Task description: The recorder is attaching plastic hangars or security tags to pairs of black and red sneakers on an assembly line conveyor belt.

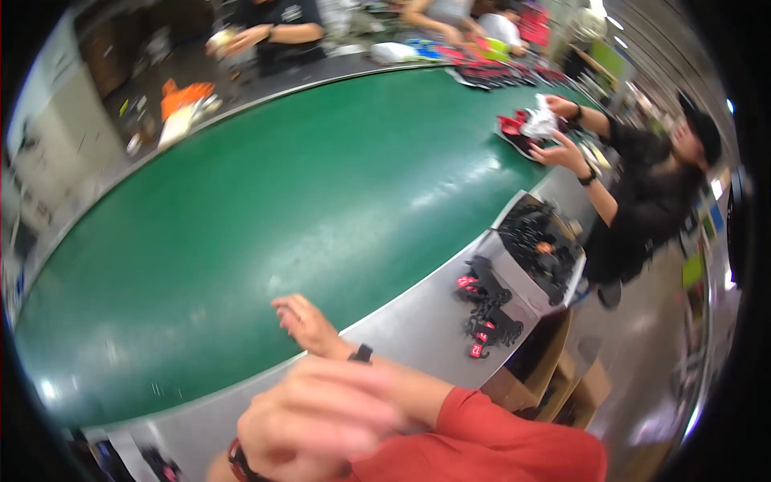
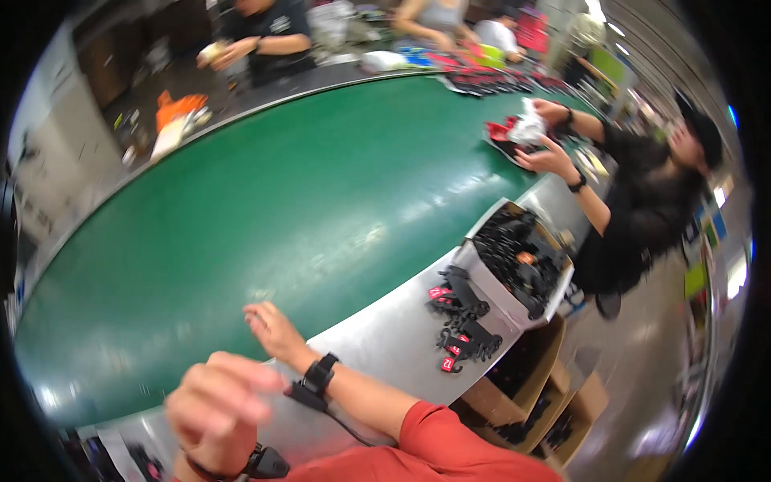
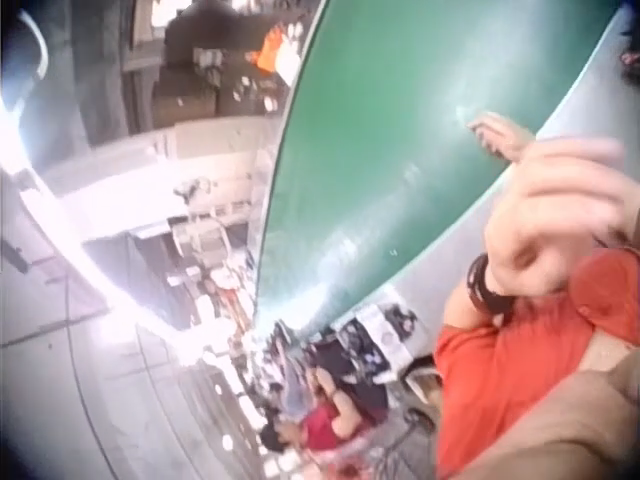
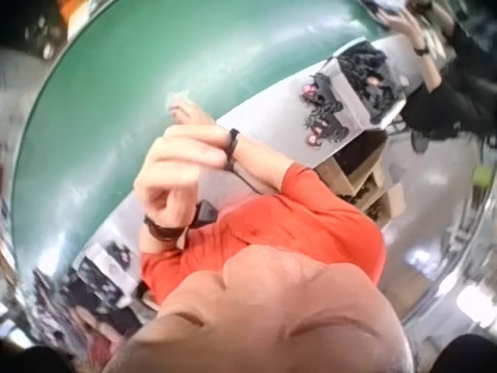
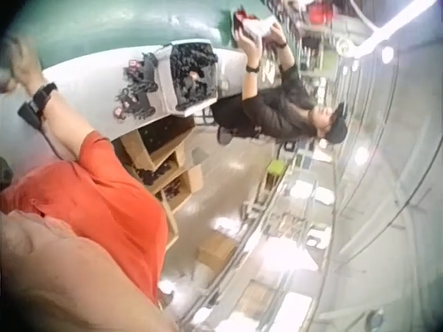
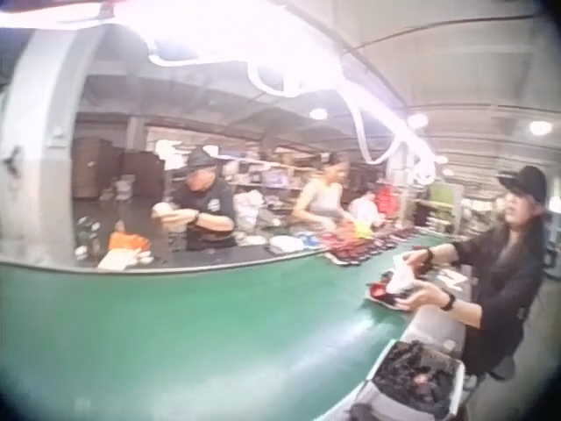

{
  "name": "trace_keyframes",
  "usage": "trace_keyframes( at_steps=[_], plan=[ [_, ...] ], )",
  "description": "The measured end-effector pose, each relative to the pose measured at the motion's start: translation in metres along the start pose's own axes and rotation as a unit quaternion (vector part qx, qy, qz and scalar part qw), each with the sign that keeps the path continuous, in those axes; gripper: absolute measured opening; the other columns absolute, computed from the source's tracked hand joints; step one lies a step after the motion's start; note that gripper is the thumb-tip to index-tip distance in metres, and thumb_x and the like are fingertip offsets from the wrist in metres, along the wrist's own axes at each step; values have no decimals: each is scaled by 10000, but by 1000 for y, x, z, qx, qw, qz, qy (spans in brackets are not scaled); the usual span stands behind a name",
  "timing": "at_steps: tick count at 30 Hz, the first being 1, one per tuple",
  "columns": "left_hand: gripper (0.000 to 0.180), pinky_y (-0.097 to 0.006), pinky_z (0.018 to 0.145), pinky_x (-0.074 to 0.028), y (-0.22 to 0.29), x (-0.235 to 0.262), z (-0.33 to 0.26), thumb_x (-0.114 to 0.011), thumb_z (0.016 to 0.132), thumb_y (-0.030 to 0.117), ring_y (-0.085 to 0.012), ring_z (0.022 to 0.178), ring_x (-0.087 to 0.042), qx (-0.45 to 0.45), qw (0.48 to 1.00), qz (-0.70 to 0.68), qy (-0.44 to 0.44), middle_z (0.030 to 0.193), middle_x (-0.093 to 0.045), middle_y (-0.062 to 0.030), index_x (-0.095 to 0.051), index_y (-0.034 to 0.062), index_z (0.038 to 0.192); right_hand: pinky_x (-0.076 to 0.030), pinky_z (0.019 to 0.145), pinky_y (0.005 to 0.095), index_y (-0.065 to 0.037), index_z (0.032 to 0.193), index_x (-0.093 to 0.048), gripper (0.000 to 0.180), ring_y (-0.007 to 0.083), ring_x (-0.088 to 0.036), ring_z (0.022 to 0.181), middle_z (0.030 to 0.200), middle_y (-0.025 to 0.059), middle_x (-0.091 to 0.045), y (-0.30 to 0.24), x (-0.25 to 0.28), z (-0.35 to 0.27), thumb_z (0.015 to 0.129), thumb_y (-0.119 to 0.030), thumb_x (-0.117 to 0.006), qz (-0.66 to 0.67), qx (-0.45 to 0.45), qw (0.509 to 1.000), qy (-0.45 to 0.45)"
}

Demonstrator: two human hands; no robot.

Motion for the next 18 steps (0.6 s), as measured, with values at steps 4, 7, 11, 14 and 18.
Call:
trace_keyframes(
  at_steps=[4, 7, 11, 14, 18],
  plan=[
    [110, -430, 762, -521, 41, -23, -40, -561, 853, 86, -368, 939, -589, 9, 993, 5, 120, 899, -622, -152, -590, 57, 955, -484, 707, 248, -20, 1104, -592, 346, 103, -559, 788, 1003, 43, -580, -3, -11, -6, 1000, -311, -436, 38, -89, 993, -63],
    [95, -427, 776, -511, 53, -34, -54, -555, 847, 72, -356, 942, -591, 10, 986, -42, 158, 907, -627, -144, -595, 54, 931, -487, 658, 274, -4, 1071, -597, 349, 136, -591, 735, 935, 74, -588, 4, -19, -7, 986, -309, -450, 30, -73, 994, -74],
    [81, -422, 794, -497, 64, -46, -57, -548, 839, 54, -340, 945, -593, 17, 976, -121, 182, 917, -634, -133, -601, 50, 900, -488, 670, 273, -7, 1075, -598, 350, 142, -596, 721, 924, 76, -602, 7, -20, -12, 982, -312, -453, 17, -90, 992, -87],
    [77, -418, 807, -486, 68, -55, -49, -543, 833, 40, -329, 948, -594, 24, 965, -179, 193, 924, -639, -125, -606, 47, 877, -487, 671, 279, -10, 1069, -602, 342, 146, -598, 711, 909, 76, -607, 9, -20, -13, 978, -306, -457, 13, -95, 991, -89],
    [82, -413, 825, -472, 70, -62, -42, -536, 826, 22, -313, 952, -596, 39, 942, -260, 209, 934, -646, -114, -613, 42, 845, -484, 670, 285, -9, 1057, -607, 327, 148, -599, 705, 896, 81, -616, 9, -18, -12, 974, -289, -459, 15, -107, 990, -88]
  ],
)
Point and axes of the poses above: each hand's wrist, its own z-axis towards the middle knuckle, its own x-axis out of the back of the hand, y = z × x, the point moved 10 cm from there along z, towards the middle knuckle
